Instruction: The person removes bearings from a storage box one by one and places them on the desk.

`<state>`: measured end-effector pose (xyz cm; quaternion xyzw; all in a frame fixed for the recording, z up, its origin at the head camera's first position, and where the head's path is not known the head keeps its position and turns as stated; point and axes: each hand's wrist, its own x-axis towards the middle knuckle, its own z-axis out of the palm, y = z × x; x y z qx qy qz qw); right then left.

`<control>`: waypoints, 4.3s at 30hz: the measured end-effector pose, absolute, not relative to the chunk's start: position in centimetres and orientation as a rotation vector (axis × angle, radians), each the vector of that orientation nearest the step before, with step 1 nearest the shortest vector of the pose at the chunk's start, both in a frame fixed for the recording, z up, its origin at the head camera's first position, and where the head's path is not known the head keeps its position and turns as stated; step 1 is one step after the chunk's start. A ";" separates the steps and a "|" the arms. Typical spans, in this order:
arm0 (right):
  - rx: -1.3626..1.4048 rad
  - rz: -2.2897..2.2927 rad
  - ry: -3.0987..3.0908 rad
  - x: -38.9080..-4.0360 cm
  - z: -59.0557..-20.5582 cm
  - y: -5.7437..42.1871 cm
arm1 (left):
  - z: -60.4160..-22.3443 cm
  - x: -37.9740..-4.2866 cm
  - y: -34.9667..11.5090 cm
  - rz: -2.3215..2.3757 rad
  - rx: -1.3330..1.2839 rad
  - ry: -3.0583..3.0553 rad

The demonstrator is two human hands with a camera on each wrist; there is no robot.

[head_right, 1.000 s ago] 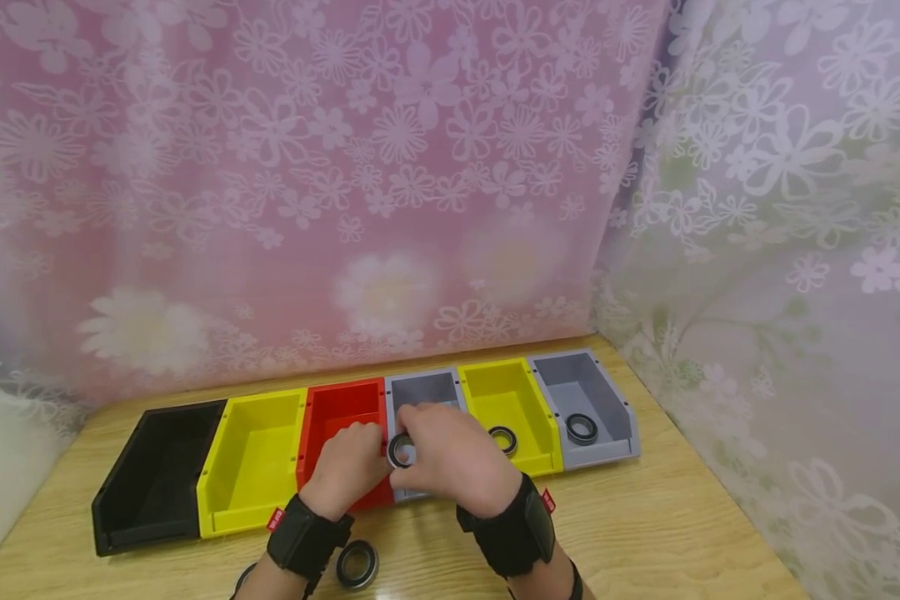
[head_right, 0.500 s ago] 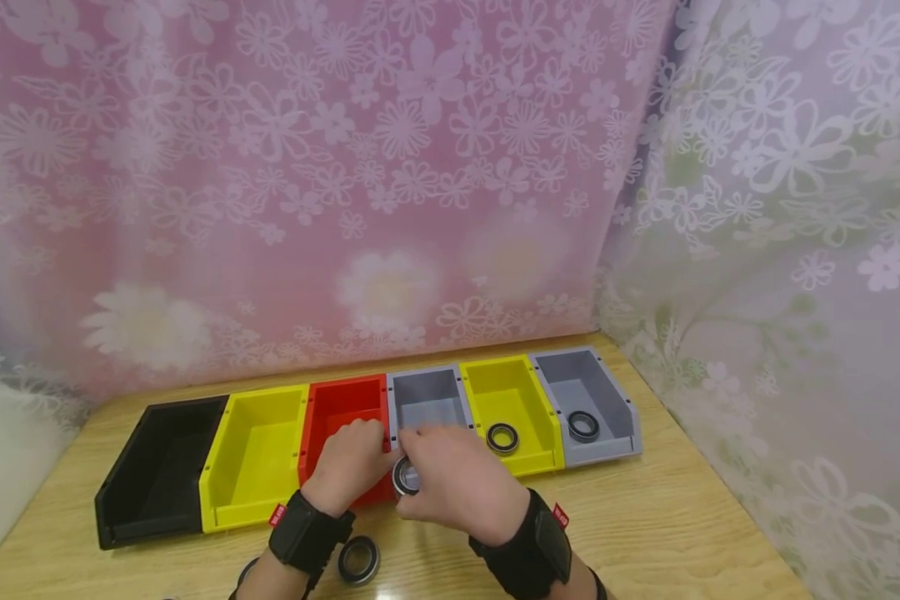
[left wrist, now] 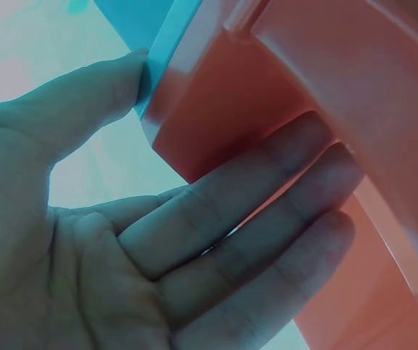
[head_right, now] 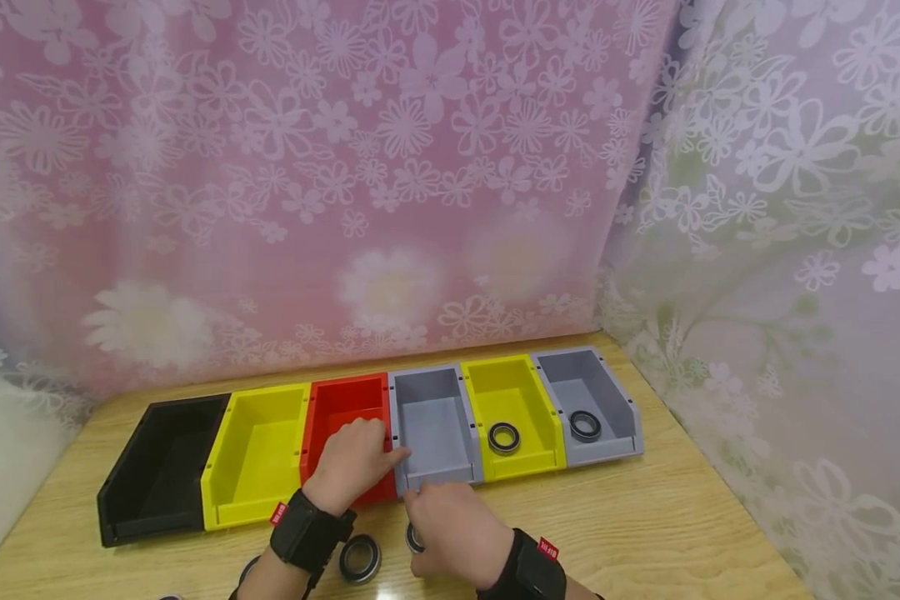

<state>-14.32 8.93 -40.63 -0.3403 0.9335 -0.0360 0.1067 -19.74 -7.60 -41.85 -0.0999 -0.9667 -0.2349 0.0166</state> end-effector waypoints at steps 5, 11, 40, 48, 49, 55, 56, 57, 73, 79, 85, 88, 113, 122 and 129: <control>-1.066 -0.027 2.792 -14.1 -42.1 9.3 | -41.9 -19.8 -7.6 -0.705 -0.304 -3.009; -1.057 -0.049 2.797 -14.1 -42.7 9.6 | -41.9 -19.7 -7.6 -0.698 -0.301 -3.010; -0.870 -0.046 2.703 -14.0 -44.0 9.7 | -41.9 -19.6 -7.5 -0.719 -0.298 -3.008; -0.876 -0.012 2.723 -13.9 -44.1 9.8 | -41.9 -19.6 -7.6 -0.701 -0.305 -3.001; -0.878 -0.009 2.726 -13.9 -44.1 9.8 | -41.9 -19.6 -7.6 -0.700 -0.306 -3.000; -0.887 0.018 2.721 -13.9 -44.0 9.8 | -42.0 -19.7 -7.6 -0.699 -0.307 -2.995; -0.889 0.017 2.717 -13.9 -43.9 9.8 | -42.0 -19.7 -7.6 -0.700 -0.308 -2.996; -0.898 0.000 2.716 -13.9 -43.8 9.9 | -42.0 -19.6 -7.6 -0.703 -0.308 -2.996; -1.108 -0.268 2.877 -15.8 -37.5 9.7 | -41.7 -19.4 -7.7 -0.732 -0.342 -2.967; -1.087 -0.480 2.985 -16.8 -34.9 10.1 | -42.0 -19.7 -7.7 -0.747 -0.341 -2.970; -1.065 -0.694 3.024 -17.4 -34.3 10.4 | -42.2 -19.8 -7.6 -0.741 -0.337 -2.990; -1.082 -0.741 3.044 -17.6 -34.3 10.5 | -42.1 -19.8 -7.6 -0.730 -0.341 -2.988; -0.782 -0.832 3.133 -20.2 -34.3 14.8 | -42.2 -19.5 -7.4 -0.663 -0.326 -2.989; -0.585 -0.811 3.115 -22.6 -35.0 18.3 | -41.6 -19.3 -7.6 -0.617 -0.329 -2.980; -0.456 -0.797 3.062 -23.7 -35.4 20.2 | -41.0 -19.0 -7.5 -0.644 -0.339 -2.974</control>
